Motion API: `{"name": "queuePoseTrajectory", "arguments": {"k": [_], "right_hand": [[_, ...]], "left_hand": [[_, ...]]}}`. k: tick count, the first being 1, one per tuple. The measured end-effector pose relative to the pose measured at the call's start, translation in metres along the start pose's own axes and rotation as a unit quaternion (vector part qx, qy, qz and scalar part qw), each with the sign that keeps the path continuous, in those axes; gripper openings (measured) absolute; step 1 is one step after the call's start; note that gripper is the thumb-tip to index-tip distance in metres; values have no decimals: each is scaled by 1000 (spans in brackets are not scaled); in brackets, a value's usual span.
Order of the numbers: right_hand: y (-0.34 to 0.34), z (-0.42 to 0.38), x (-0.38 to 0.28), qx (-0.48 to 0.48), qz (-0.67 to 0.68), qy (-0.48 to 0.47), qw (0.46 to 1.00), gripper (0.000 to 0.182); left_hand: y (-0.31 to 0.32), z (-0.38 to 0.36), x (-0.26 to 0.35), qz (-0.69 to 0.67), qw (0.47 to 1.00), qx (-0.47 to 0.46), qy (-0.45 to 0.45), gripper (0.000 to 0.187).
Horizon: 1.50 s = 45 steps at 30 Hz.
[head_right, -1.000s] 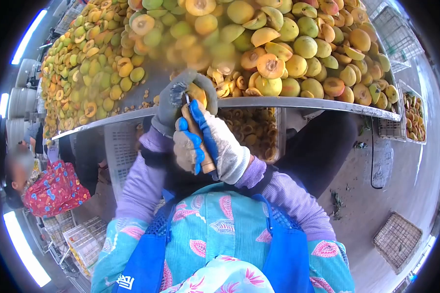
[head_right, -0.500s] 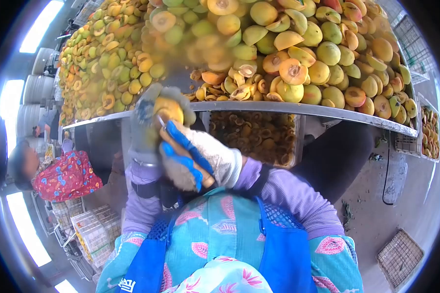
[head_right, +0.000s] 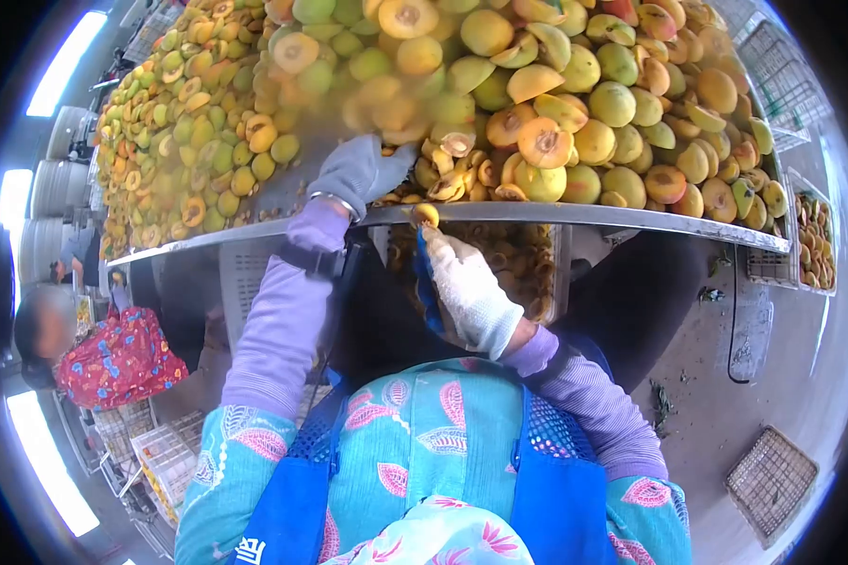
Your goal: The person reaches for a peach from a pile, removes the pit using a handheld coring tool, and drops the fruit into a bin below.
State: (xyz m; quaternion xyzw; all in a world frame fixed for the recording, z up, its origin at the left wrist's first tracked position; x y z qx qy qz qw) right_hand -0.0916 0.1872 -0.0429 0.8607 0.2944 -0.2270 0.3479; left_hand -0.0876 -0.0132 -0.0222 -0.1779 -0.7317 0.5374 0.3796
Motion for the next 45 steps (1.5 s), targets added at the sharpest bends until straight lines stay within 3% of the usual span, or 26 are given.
{"name": "queuePoseTrajectory", "arguments": {"k": [2,4,5,6,8,9,10,11,12,14,15,19,21,22,23,24,25,27,28,31,33,36,40,42,45], "right_hand": [[-9,-1,-5,92,-111,-168,975,37],[-15,2,-1,114,-182,-221,951,37],[-13,0,-3,62,-85,-81,991,37],[-10,-4,-4,7,15,62,998,36],[2,-13,-9,18,9,24,1000,39],[5,-15,-15,49,-141,-122,981,41],[9,-16,-23,78,-283,-268,918,42],[15,-15,-29,76,-328,-300,892,40],[17,-10,-30,81,-327,-303,891,40],[20,1,-29,83,-371,-309,872,39],[21,1,-31,66,-369,-281,884,40],[20,2,-22,58,-344,-277,895,42],[20,3,-17,49,-319,-299,898,45],[22,3,-17,49,-319,-299,898,45],[24,3,-14,34,-290,-249,923,45],[25,2,-12,19,-260,-197,945,46],[28,-4,-18,19,-260,-197,945,46],[33,-17,-28,-42,-159,-51,985,46],[33,-17,-26,-40,-157,-50,986,46],[33,-5,-8,-15,-174,-91,980,46],[34,3,2,64,-195,-298,932,46],[38,6,6,122,-180,-352,910,47],[36,-5,-11,58,-208,-243,946,49],[42,-15,-21,38,-153,-66,985,51],[39,-4,-11,7,-101,-106,989,54]], "left_hand": [[-1,14,-14,8,999,-42,24,51],[-4,6,-30,21,995,-87,35,51],[-10,-6,-36,-87,995,-16,45,49],[-16,-18,-40,-194,978,55,56,50],[-23,-43,-38,-253,960,76,94,39],[-20,-56,-34,-439,897,38,29,38],[-17,-63,-31,-606,795,0,-33,37],[-4,-66,-40,-584,810,15,52,35],[-1,-70,-34,-584,809,12,57,35],[1,-84,-18,-357,899,185,173,32],[-9,-90,-9,-202,929,227,212,30],[-16,-89,-10,-190,930,183,255,21],[-10,-84,-13,-171,940,110,274,18],[-13,-85,-7,-171,940,110,275,18],[-15,-83,-1,-337,923,59,177,17],[-16,-84,7,-490,869,6,73,18],[-9,-86,5,-490,869,6,73,18],[4,-88,0,-588,802,66,77,28],[7,-88,1,-589,802,63,77,28],[4,-91,13,-607,782,90,107,37],[-1,-96,22,-641,765,65,11,42],[4,-96,25,-685,723,93,-21,43],[5,-95,21,-690,719,83,-18,44],[4,-90,18,-651,757,61,2,43],[-4,-88,24,-606,792,61,30,43]]}}
Point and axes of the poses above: each hand's wrist, its own z-axis towards the middle knuckle, its own y-axis out of the palm, x = y × z, the point moved 2 cm from there along z, towards the middle knuckle, and after that the axes turned 3 degrees about -z, right-handed, at the moved point
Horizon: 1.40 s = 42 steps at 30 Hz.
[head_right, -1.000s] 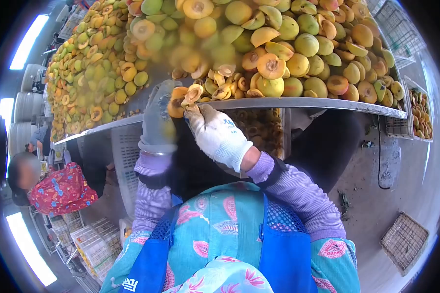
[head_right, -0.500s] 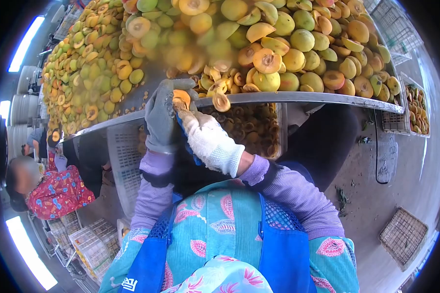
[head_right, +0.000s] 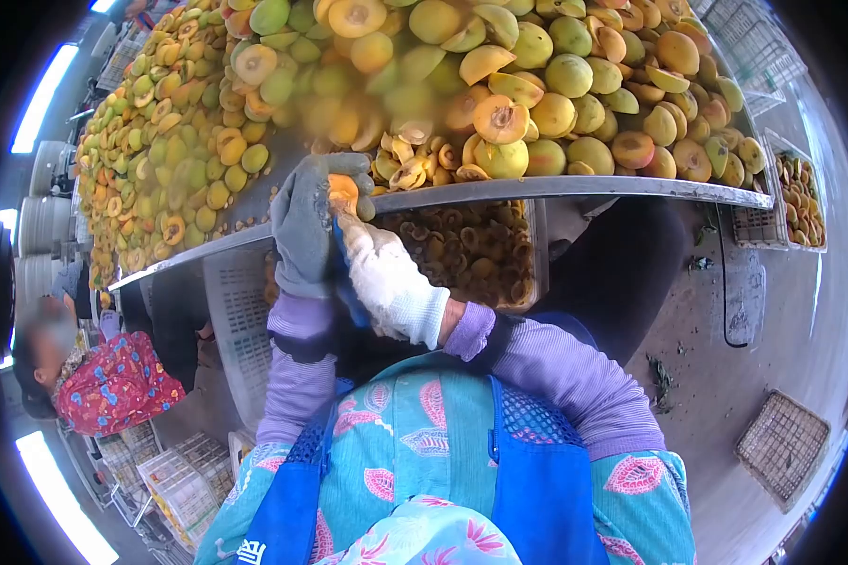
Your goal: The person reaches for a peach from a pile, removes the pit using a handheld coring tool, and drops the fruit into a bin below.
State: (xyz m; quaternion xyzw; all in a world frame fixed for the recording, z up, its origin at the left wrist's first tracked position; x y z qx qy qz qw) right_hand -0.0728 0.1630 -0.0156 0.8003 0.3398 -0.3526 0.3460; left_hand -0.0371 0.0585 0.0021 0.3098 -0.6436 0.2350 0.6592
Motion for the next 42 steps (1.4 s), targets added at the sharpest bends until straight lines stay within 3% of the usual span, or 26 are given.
{"name": "queuePoseTrajectory", "arguments": {"k": [4,6,7,9,10,11,13,15,17,19,21,22,23,25,27,29,30,33,35,36,37,38,39,40,41,42], "right_hand": [[0,-2,1,13,49,6,999,55],[-4,-7,5,-158,257,84,950,55],[-2,-4,7,-147,284,108,941,55],[-1,1,10,-237,369,80,895,54],[-1,4,13,-258,381,68,885,52],[-2,4,16,-259,381,69,885,52],[3,-4,3,-339,551,99,756,52],[-1,-7,4,-336,539,106,765,54],[-12,-8,14,-150,170,50,973,55],[-8,-4,16,-259,369,125,884,57],[0,-5,6,-348,537,123,758,50],[2,-4,6,-380,533,101,749,47],[2,-6,3,-382,536,101,746,47],[-9,-11,4,-231,198,78,949,45],[-5,1,22,-268,245,43,931,46],[8,-3,15,-444,532,113,712,45],[12,-6,9,-447,538,101,708,44],[6,-1,10,-471,562,123,669,45],[4,-4,7,-460,566,134,671,45],[6,-10,1,-469,544,123,685,46],[9,-17,-4,-478,524,114,696,47],[2,-24,-7,-445,528,108,715,47],[-9,-25,-5,-441,495,77,744,47],[-20,-21,2,-377,432,107,812,48],[-30,-12,15,-305,367,131,869,48],[-42,10,46,-220,340,215,889,49]], "left_hand": [[-5,12,3,39,997,-69,21,43],[-6,18,4,-33,980,-188,-48,41],[-10,23,3,-32,982,-181,-47,41],[-14,29,2,146,959,-238,-44,33],[-12,28,10,229,938,-249,70,30],[-9,25,8,230,938,-248,70,30],[-5,18,-3,-150,965,-176,-121,32],[-6,19,-11,-142,974,-140,-110,38],[-10,25,-12,92,949,-293,64,49],[-9,20,-17,51,961,-272,-9,50],[-7,8,-19,-223,958,-113,-143,47],[-15,14,-27,-233,955,-116,-143,37],[-20,15,-28,-229,956,-115,-145,37],[-18,7,-8,125,976,-160,83,27],[-19,4,-8,94,981,-165,46,27],[-20,8,-5,37,981,-188,-17,28],[-15,6,-10,-190,958,-158,-143,37],[-10,-2,-11,-235,958,-73,-150,46],[-31,-4,-38,-167,978,-45,-120,47],[-58,-8,-51,126,991,30,-30,44],[-82,-15,-49,410,905,102,59,42],[-98,-26,-25,12,996,82,-39,35],[-110,-31,1,-390,911,42,-127,30],[-138,-25,11,-84,972,141,-170,30],[-156,-19,22,231,926,226,-193,31],[-150,-10,27,232,928,222,-189,31]]}}
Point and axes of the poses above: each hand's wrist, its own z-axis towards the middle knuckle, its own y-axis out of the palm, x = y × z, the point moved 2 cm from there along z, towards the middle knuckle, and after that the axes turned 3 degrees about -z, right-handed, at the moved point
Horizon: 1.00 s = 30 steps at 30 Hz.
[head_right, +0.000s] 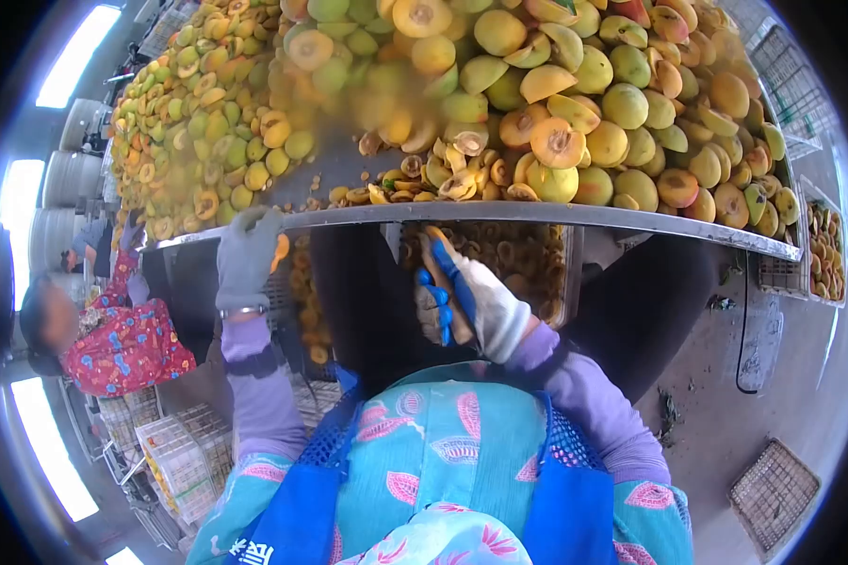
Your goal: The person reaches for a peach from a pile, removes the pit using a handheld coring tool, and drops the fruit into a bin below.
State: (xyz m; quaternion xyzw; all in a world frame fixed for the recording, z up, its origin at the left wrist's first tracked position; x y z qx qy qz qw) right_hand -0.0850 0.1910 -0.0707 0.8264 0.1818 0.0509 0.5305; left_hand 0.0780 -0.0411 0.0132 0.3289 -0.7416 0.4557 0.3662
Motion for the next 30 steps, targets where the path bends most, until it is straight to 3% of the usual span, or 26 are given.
{"name": "queuePoseTrajectory", "arguments": {"k": [1,2,3,4,5,6,7,9,10,11,12,13,14,15,16,17,18,21,23,25,30], "right_hand": [[-9,2,10,62,-46,-11,997,48],[-13,1,10,42,-70,-1,997,45],[4,-4,6,24,-95,11,995,42],[16,-4,5,107,-121,-22,987,43],[24,-7,0,90,-235,-117,961,46],[40,-16,-10,105,-281,-138,944,47],[51,-23,-20,121,-326,-156,925,48],[29,-18,-29,166,-211,-129,954,48],[23,-20,-35,203,-254,-127,937,44],[26,-16,-37,200,-253,-128,938,44],[34,-12,-38,222,-325,-231,890,44],[43,-9,-36,241,-392,-327,825,44],[51,-4,-39,269,-512,-411,705,43],[62,-3,-42,284,-570,-419,647,38],[64,3,-44,265,-595,-405,641,37],[65,7,-45,248,-620,-389,634,36],[66,9,-41,265,-619,-393,626,35],[68,2,-36,271,-618,-362,643,36],[63,1,-33,278,-624,-364,634,37],[61,0,-32,246,-587,-364,680,39],[58,-1,-27,208,-585,-381,685,39]], "left_hand": [[11,3,19,150,981,8,122,32],[28,8,35,290,927,16,239,35],[54,14,48,284,895,21,345,36],[84,23,62,274,852,22,446,37],[116,50,61,334,780,1,529,38],[143,73,55,389,694,-18,605,39],[146,86,53,384,694,-19,609,39],[139,106,54,338,740,-83,576,40],[116,66,77,244,851,-130,447,40],[107,53,77,248,850,-129,447,40],[97,47,69,123,922,-180,320,39],[88,35,58,-10,960,-220,175,39],[87,18,53,-81,958,-244,125,37],[88,15,41,-82,959,-243,124,37],[91,11,35,81,897,-183,394,36],[96,1,27,231,740,-104,623,34],[105,-37,46,38,872,-170,458,30],[112,-47,36,69,855,-104,503,25],[122,-36,22,67,861,-107,493,24],[130,-30,16,-160,899,-189,361,24],[126,-33,32,-150,909,-242,305,27]]}}
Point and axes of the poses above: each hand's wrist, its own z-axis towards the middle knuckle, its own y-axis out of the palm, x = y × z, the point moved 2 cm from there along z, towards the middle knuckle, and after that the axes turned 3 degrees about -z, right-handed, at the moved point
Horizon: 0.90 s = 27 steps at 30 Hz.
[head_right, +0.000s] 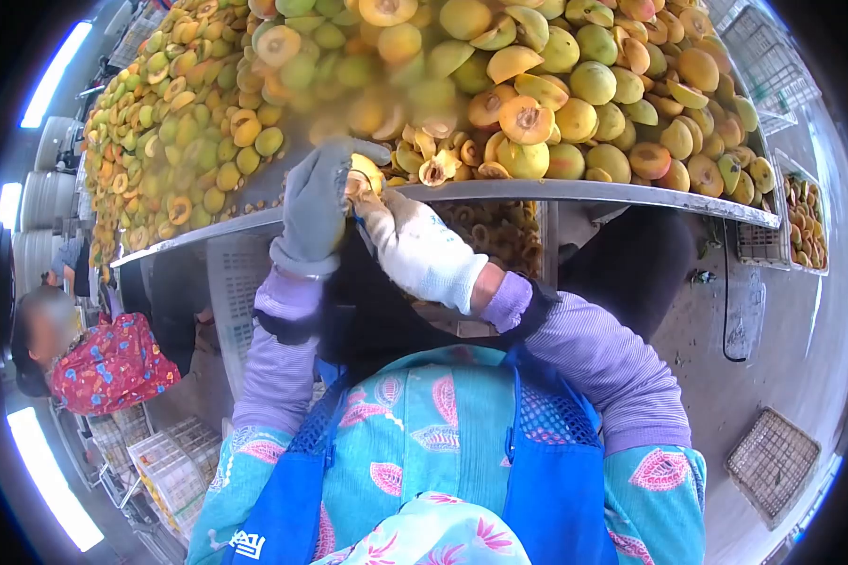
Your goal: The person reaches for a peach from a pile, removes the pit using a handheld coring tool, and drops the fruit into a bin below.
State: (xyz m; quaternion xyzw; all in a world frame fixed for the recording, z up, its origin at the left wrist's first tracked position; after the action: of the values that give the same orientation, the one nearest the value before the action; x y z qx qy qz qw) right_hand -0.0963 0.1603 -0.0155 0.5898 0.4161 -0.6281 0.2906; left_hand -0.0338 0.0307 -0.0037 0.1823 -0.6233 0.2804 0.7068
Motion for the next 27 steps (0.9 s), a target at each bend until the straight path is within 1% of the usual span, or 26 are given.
{"name": "queuePoseTrajectory", "arguments": {"k": [1,2,3,4,5,6,7,8,9,10,11,12,13,15,16,17,18,19,20,21,22,23,24,25,26,27], "right_hand": [[4,-3,1,21,20,4,1000,38],[16,-4,15,14,105,51,993,38],[28,-1,17,8,188,94,978,37],[36,-3,15,72,222,39,972,39],[28,-6,20,70,223,41,971,39],[12,-10,4,-56,329,147,931,41],[8,-17,-5,-180,422,248,853,43],[27,-18,8,-230,645,219,695,47],[31,-13,3,-295,738,203,572,47],[29,-12,1,-294,750,206,556,46],[27,-13,-3,-292,762,210,539,46],[26,-11,0,-304,769,202,525,45],[25,-9,1,-316,776,195,510,45],[27,-15,-2,-323,778,212,495,44],[28,-18,-2,-306,695,231,608,46],[29,-19,-1,-285,598,242,709,48],[30,-21,2,-284,550,241,747,47],[28,-22,-5,-333,664,232,628,48],[30,-19,-6,-346,708,233,570,48],[32,-16,-6,-356,749,230,510,48],[35,-12,-8,-374,771,226,463,47],[38,-12,-10,-375,774,222,461,47],[43,-14,-13,-382,777,234,441,47],[47,-17,-15,-389,781,249,420,47],[50,-18,-17,-397,778,258,412,46],[51,-21,-16,-398,779,263,408,46]], "left_hand": [[0,1,-2,4,999,-4,-37,30],[5,0,-1,4,999,-4,-36,30],[12,0,-1,-26,998,38,-42,33],[15,-2,-1,-55,994,80,-51,36],[11,1,-1,-53,994,82,-53,36],[8,4,0,-60,995,-3,-81,38],[5,4,0,-67,988,-86,-108,40],[0,5,-2,-103,976,-122,-146,41],[1,6,-4,-100,977,-123,-141,41],[4,4,-8,-200,965,-99,-140,43],[8,0,-10,-297,941,-74,-140,45],[8,-7,-5,-208,967,13,-149,47],[6,-11,-7,-207,967,15,-151,47],[2,-21,-10,-326,930,37,-165,47],[-1,-26,-3,-325,927,52,-181,43],[-5,-28,-3,-323,927,59,-182,43],[-9,-28,1,-188,979,26,-76,41],[-12,-26,8,-45,998,-11,33,39],[-16,-20,11,-93,991,-60,-75,38],[-17,-21,5,-89,992,-62,-72,38],[-20,-25,-6,-73,996,12,-52,39],[-24,-31,-14,-58,994,85,-34,41],[-18,-36,8,-168,975,108,-100,42],[-20,-41,11,-166,975,108,-105,42],[-25,-49,11,-261,944,127,-157,44],[-27,-54,13,-353,902,148,-202,46]]}}
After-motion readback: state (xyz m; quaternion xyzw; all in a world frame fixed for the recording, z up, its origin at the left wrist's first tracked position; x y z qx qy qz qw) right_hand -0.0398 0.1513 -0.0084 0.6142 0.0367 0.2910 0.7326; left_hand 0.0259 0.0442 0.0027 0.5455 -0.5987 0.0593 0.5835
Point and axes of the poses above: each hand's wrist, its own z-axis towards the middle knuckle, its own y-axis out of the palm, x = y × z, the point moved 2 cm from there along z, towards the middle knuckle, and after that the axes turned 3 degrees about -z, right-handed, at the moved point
